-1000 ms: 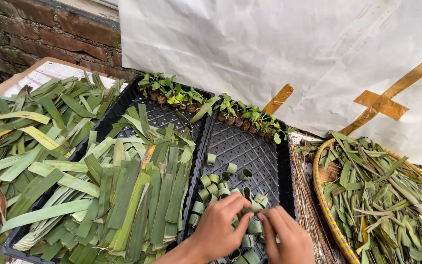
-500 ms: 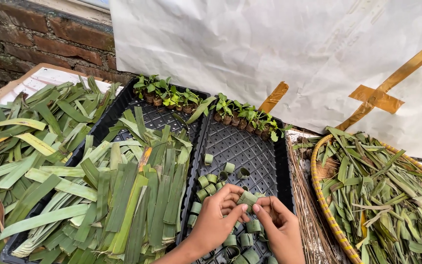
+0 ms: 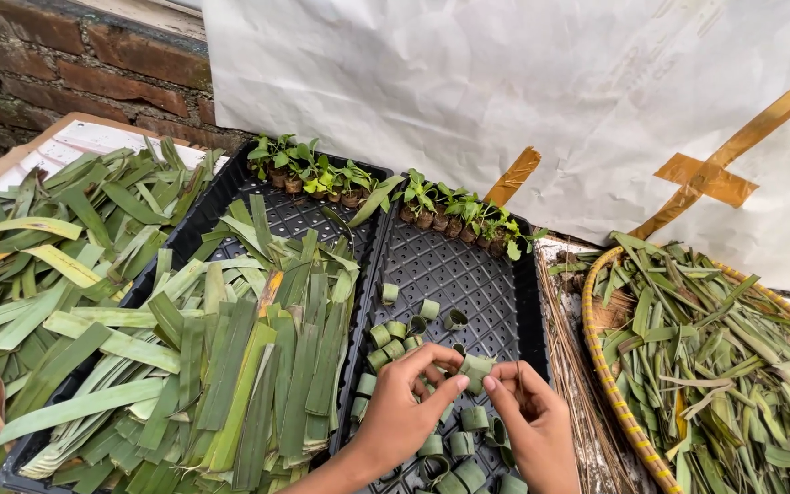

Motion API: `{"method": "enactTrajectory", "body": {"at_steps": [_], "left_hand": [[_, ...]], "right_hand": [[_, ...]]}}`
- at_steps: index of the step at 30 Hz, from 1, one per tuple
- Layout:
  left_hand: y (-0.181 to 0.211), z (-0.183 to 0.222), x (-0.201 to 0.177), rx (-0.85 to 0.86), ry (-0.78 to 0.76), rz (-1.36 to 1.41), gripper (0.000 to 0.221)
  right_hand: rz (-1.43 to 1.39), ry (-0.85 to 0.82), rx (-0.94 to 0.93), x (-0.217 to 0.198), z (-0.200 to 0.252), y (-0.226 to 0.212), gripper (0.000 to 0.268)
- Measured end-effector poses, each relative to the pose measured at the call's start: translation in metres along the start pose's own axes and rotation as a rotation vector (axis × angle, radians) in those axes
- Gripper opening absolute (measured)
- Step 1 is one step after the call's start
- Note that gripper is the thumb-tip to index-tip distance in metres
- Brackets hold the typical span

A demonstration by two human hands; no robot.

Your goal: Folding long green leaves into small cylindrical pots for planting seedlings

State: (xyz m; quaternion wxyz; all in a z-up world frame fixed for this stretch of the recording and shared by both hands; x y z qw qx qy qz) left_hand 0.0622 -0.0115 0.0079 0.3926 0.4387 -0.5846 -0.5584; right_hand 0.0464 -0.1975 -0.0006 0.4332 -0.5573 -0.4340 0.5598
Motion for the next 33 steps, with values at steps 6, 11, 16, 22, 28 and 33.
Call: {"method": "enactTrajectory", "body": {"at_steps": [6, 11, 16, 22, 28, 33], "left_hand": [[-0.011, -0.002, 0.001, -0.041, 0.013, 0.082, 0.009], [-0.013, -0.004, -0.001, -0.038, 0.025, 0.019, 0.006], [-0.009, -0.002, -0.001, -0.112, 0.002, 0.028, 0.005], [-0.007, 0.002, 0.002, -0.089, -0.028, -0.019, 0.008], [-0.006, 0.001, -0.002, -0.116, 0.004, -0.008, 0.018], [-0.005, 0.002, -0.011, -0.090, 0.139, 0.045, 0.014]], "right_hand": [[-0.012, -0.054, -0.046, 0.008, 0.003, -0.003, 0.013], [0.093, -0.053, -0.092, 0.006, -0.002, -0.011, 0.012], [0.142, -0.060, -0.166, 0.012, -0.002, -0.016, 0.013], [0.168, -0.038, -0.125, 0.011, 0.003, -0.017, 0.014], [0.221, 0.029, -0.125, 0.006, -0.001, -0.016, 0.014], [0.342, 0.051, -0.093, 0.000, -0.006, -0.016, 0.014]]}}
Point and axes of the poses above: each hand's wrist, its own z-axis away from the middle knuckle, its own x-axis out of the palm, y = z × x, the point moved 7 cm from there along -z, towards the middle knuckle, and after that the axes turned 9 degrees about -y, right-handed, at the moved point
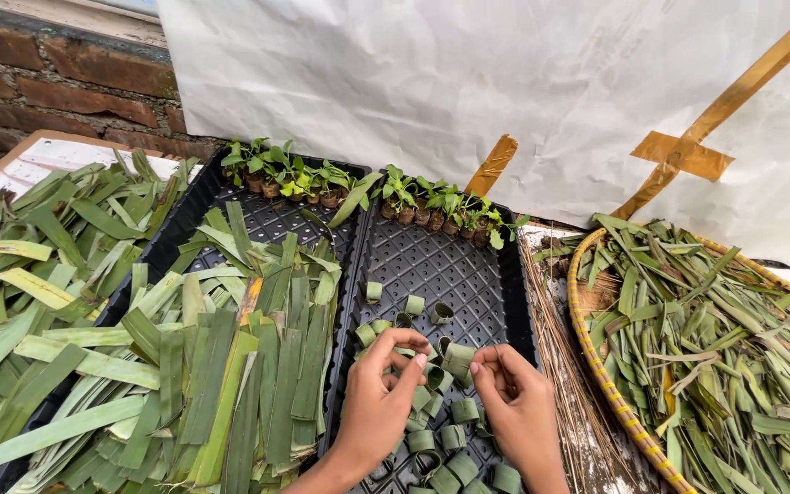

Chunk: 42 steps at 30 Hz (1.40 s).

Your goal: Folding long green leaves into small cylindrical pots for planting seedlings

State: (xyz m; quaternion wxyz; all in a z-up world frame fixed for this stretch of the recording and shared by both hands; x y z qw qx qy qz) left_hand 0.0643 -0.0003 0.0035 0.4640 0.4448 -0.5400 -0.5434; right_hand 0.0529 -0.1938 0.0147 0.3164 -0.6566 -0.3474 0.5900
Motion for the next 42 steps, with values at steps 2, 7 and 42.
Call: {"method": "enactTrajectory", "body": {"at_steps": [2, 7, 42], "left_hand": [[-0.001, 0.000, 0.000, 0.009, -0.001, -0.009, 0.014], [0.001, -0.001, 0.000, 0.005, -0.018, -0.003, 0.018], [0.022, 0.028, -0.007, 0.088, -0.265, -0.268, 0.015]], "right_hand": [[0.067, 0.030, -0.015, -0.002, -0.001, -0.004, 0.013], [0.171, 0.111, -0.075, -0.016, 0.005, -0.023, 0.017], [0.616, -0.562, -0.101, -0.003, 0.026, -0.014, 0.017]]}}
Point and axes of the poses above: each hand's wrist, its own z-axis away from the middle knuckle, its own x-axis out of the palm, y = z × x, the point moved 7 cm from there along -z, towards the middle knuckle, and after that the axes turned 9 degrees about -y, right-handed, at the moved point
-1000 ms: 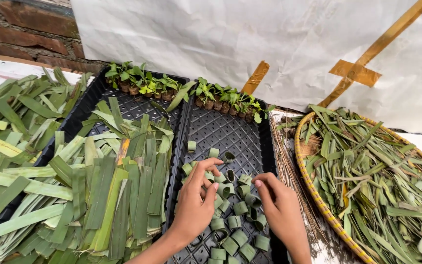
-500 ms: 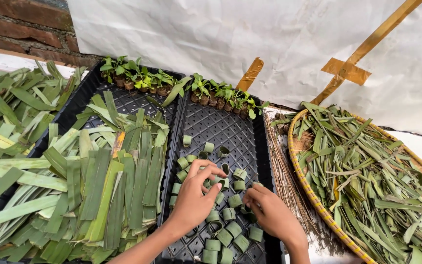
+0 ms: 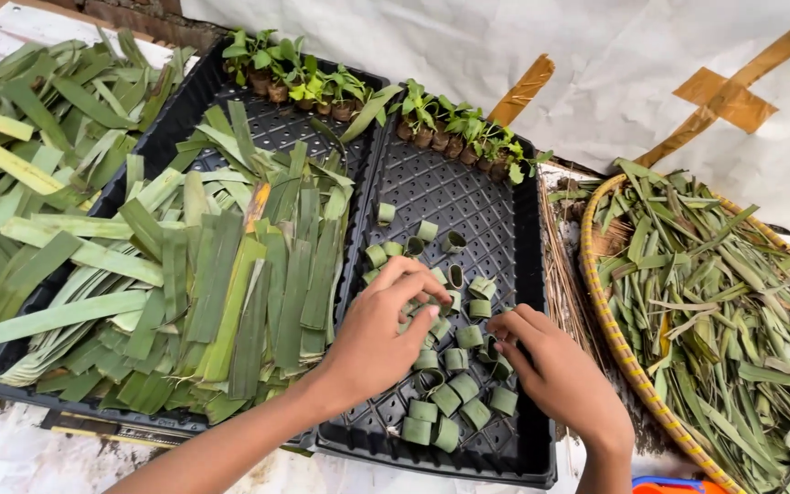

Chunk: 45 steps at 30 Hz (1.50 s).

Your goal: Folding long green leaves into small cylindrical pots for planting seedlings

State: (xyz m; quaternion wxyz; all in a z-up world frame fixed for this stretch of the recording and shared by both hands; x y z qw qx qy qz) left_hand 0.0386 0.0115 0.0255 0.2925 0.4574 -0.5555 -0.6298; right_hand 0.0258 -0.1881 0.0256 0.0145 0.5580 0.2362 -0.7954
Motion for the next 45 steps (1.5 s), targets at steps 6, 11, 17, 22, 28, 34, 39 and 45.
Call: {"method": "enactTrajectory", "body": {"at_steps": [6, 11, 17, 22, 28, 34, 39, 45], "left_hand": [[-0.012, 0.024, -0.044, -0.026, 0.071, -0.027, 0.019], [-0.027, 0.039, -0.074, -0.117, 0.074, -0.129, 0.017], [-0.069, 0.058, -0.118, -0.260, 0.127, -0.371, 0.022], [-0.091, 0.073, -0.135, -0.353, 0.132, -0.417, 0.025], [-0.096, 0.070, -0.130, -0.295, 0.063, -0.392, 0.024], [-0.085, 0.080, -0.136, -0.189, 0.145, -0.362, 0.021], [-0.094, 0.089, -0.141, -0.139, 0.243, -0.637, 0.023], [-0.106, 0.098, -0.138, -0.175, 0.272, -0.812, 0.023]], "right_hand": [[0.375, 0.026, -0.080, 0.010, -0.032, -0.049, 0.016], [0.449, 0.067, -0.333, 0.025, -0.065, -0.110, 0.018], [0.272, 0.128, -0.539, 0.036, -0.110, -0.166, 0.024], [0.207, 0.174, -0.474, 0.046, -0.147, -0.167, 0.042], [0.146, 0.105, -0.360, 0.056, -0.173, -0.144, 0.053], [0.213, 0.241, -0.346, 0.052, -0.170, -0.160, 0.043], [0.217, 0.247, -0.466, 0.050, -0.169, -0.192, 0.040], [0.220, 0.172, -0.402, 0.075, -0.174, -0.192, 0.042]]}}
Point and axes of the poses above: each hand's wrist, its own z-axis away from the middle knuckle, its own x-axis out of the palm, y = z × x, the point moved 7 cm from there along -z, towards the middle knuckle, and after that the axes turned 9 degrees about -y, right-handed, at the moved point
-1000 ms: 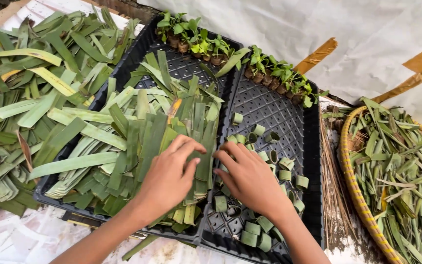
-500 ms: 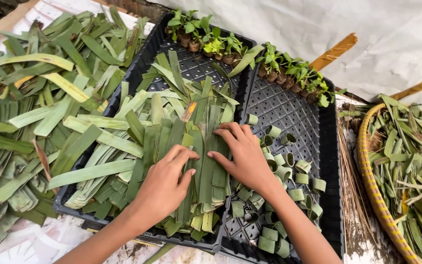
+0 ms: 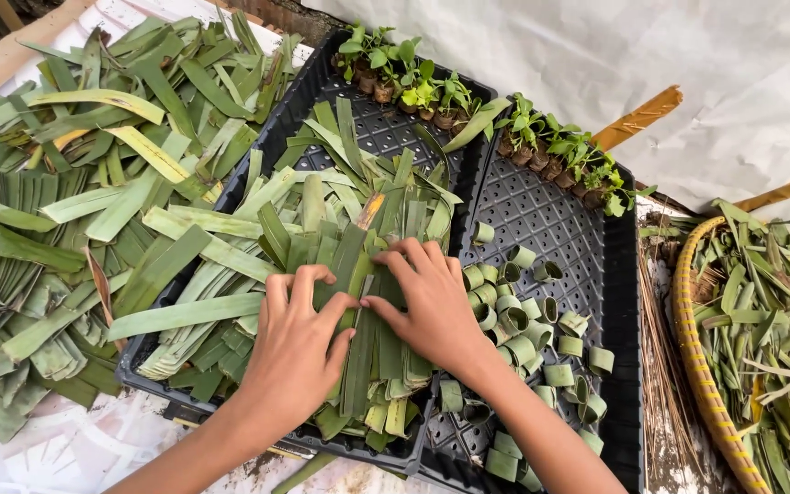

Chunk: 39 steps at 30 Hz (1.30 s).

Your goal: Folding long green leaves into small cylindrical pots for planting seedlings

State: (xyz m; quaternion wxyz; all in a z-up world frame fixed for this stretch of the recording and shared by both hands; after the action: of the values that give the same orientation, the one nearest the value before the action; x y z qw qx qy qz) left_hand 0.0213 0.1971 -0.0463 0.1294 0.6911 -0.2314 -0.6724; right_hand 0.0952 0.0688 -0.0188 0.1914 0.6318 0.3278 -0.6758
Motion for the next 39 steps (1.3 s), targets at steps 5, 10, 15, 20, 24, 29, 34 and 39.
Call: {"method": "enactTrajectory", "body": {"at_steps": [5, 10, 15, 20, 24, 29, 34, 39], "left_hand": [[-0.003, -0.002, 0.002, -0.004, -0.048, -0.020, 0.024], [-0.003, -0.001, 0.005, 0.001, -0.058, -0.049, 0.029], [-0.005, 0.001, 0.002, 0.008, -0.007, -0.090, 0.030], [-0.011, 0.000, 0.004, -0.011, 0.023, -0.121, 0.043], [-0.014, -0.005, 0.005, -0.049, -0.007, -0.087, 0.055], [-0.018, -0.008, -0.007, -0.049, -0.002, -0.046, 0.051], [-0.021, -0.009, -0.009, -0.055, 0.007, -0.071, 0.049], [-0.022, -0.004, -0.004, -0.070, 0.037, -0.102, 0.055]], "right_hand": [[-0.042, -0.001, 0.038, -0.003, -0.004, 0.003, 0.040], [-0.049, 0.031, 0.097, 0.005, -0.003, 0.001, 0.039], [-0.068, 0.068, 0.158, 0.012, -0.017, 0.005, 0.038], [-0.277, -0.074, 0.259, 0.016, -0.029, 0.021, 0.033], [-0.544, -0.105, 0.266, 0.014, -0.026, 0.030, 0.029], [-0.339, -0.125, 0.300, 0.009, -0.022, 0.029, 0.025], [-0.225, 0.013, 0.208, -0.006, -0.037, 0.015, 0.047], [-0.480, 0.092, 0.207, 0.008, -0.051, 0.020, 0.014]]}}
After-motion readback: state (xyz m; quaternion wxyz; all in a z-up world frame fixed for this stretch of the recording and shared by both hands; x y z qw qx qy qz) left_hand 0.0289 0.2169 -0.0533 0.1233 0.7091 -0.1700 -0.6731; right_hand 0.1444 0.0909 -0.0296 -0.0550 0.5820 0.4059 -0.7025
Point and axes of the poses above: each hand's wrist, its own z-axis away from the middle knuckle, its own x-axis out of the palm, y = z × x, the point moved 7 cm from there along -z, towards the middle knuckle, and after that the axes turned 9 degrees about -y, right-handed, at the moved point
